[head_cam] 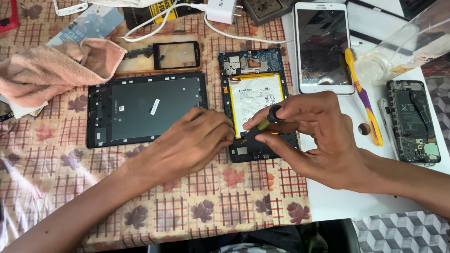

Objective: The person uses a screwdriver to remove screws from the bottom edge of a disassembled Samsung tablet. The back cover is set aside, and the internal battery and circuit board are visible. The person works methodically along the bottom edge, removing screws one by one.

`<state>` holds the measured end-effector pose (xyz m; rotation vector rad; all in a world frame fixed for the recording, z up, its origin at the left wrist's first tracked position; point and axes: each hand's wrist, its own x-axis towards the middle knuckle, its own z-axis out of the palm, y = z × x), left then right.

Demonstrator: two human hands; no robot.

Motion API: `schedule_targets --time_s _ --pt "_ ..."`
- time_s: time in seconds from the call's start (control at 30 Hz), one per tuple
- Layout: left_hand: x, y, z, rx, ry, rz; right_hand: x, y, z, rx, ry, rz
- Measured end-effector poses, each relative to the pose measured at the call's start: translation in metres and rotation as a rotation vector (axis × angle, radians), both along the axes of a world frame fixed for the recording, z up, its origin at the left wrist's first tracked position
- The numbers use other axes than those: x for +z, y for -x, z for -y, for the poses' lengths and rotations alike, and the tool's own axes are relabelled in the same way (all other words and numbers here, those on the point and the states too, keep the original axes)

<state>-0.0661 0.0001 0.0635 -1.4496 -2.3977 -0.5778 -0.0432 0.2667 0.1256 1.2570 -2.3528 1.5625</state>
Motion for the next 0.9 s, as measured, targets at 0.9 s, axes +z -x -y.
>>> schedule_targets --time_s 0.9 --pt "0.000 -0.003 0.002 -0.126 -0.058 0.063 -0.001 0.000 -0.001 0.009 -0.021 -0.033"
